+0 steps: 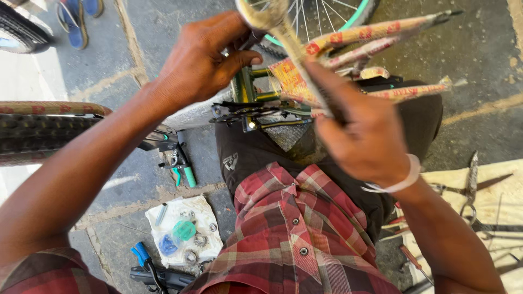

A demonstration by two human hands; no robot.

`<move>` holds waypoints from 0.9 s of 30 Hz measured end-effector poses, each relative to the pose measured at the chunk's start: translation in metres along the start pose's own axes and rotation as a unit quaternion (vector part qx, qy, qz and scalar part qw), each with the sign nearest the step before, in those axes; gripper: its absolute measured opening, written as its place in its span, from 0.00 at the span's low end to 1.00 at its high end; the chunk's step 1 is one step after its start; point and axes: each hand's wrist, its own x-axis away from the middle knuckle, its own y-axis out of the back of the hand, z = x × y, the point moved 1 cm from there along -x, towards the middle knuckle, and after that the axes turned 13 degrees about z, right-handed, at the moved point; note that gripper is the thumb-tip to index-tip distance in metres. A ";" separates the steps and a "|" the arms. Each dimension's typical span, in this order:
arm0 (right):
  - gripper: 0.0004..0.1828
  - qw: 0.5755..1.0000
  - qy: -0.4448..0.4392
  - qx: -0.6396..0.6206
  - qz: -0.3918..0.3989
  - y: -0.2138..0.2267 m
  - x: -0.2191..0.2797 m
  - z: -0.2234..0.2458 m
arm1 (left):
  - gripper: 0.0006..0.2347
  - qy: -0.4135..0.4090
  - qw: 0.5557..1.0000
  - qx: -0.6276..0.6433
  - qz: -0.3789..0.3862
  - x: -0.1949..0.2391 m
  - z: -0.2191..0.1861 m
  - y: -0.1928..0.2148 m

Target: The person is repairing a bicycle crankset and chain. They use pliers to remove a pin, a wrench to tighten bolts on the crank arm, and a hammer to tap the crank arm into place. Finally, they handle the bicycle chain with their hands.

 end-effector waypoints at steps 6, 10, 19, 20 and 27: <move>0.36 0.994 0.035 0.106 0.002 -0.012 -0.007 0.004 | 0.12 -0.009 1.000 0.016 -0.024 0.005 0.003 -0.003; 0.37 0.997 0.025 0.069 0.017 0.009 0.001 0.005 | 0.12 0.004 1.000 0.020 -0.024 0.007 0.003 -0.004; 0.38 0.996 0.042 0.081 0.023 0.013 -0.005 0.023 | 0.13 0.018 0.995 0.073 -0.067 0.014 0.006 -0.012; 0.38 0.996 0.052 0.078 -0.006 0.015 -0.003 0.026 | 0.12 0.020 0.994 0.080 -0.069 0.016 0.007 -0.014; 0.37 0.990 0.063 0.129 -0.010 0.016 -0.008 0.031 | 0.11 0.020 0.996 0.063 -0.065 0.016 0.014 -0.015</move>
